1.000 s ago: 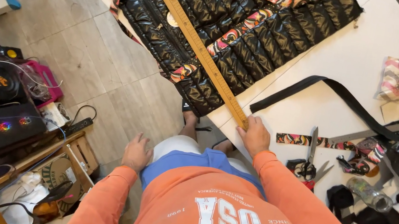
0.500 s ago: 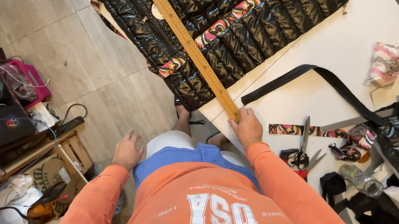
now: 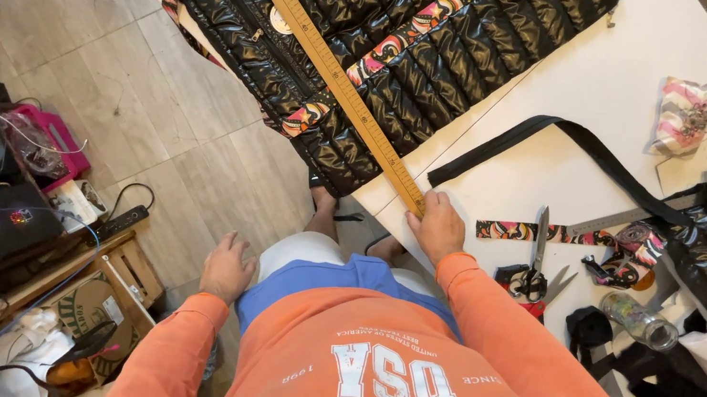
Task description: Measuring and cutting material for a quilted bag assembly.
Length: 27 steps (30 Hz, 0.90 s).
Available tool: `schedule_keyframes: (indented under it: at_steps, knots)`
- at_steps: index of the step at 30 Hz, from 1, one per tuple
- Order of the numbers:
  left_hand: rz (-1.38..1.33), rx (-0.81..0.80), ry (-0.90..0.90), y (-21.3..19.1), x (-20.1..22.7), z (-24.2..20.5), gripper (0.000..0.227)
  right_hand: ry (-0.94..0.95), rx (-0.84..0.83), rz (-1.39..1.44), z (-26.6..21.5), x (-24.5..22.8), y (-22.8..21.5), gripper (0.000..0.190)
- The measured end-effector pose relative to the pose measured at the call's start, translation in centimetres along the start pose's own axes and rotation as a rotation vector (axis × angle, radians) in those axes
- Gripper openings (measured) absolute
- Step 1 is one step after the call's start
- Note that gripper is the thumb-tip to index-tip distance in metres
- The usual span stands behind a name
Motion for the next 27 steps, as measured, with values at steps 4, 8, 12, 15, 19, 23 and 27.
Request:
schedule_keyframes:
  at_steps: [4, 8, 12, 15, 19, 23, 27]
  knots:
    - [0.007, -0.016, -0.018, -0.9, 0.6, -0.3, 0.048, 0.021, -0.03, 0.017, -0.2, 0.2, -0.6, 0.047]
    - [0.002, -0.022, -0.059, -0.8, 0.2, 0.0, 0.049, 0.012, -0.032, 0.084, -0.4, 0.6, 0.0, 0.054]
    - [0.012, -0.048, -0.055, -0.4, 0.6, -0.2, 0.048, 0.013, 0.053, 0.167, -1.9, 2.3, 1.6, 0.053]
    - [0.011, -0.04, -0.031, 0.0, 1.1, 0.1, 0.049, -0.038, 0.075, 0.174, -2.3, 2.5, 3.2, 0.056]
    - [0.009, -0.051, -0.018, 0.7, 1.5, 0.0, 0.051, -0.068, 0.022, 0.188, -2.9, 2.0, 5.0, 0.059]
    - [0.009, -0.037, -0.003, 0.3, 1.7, -0.2, 0.05, -0.052, 0.0, 0.186, -2.8, 1.0, 4.4, 0.053]
    - [0.012, -0.051, -0.035, 0.0, 1.1, -0.9, 0.05, -0.058, -0.04, 0.174, -2.5, -0.5, 3.4, 0.05]
Point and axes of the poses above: each hand's wrist, its own z-axis towards the middle knuckle, its own y-axis out of the palm, x = y × z, the point moved 7 cm from there along z, towards the middle knuckle, and after that the axes turned 12 degrees about x, right-handed, at the moved point
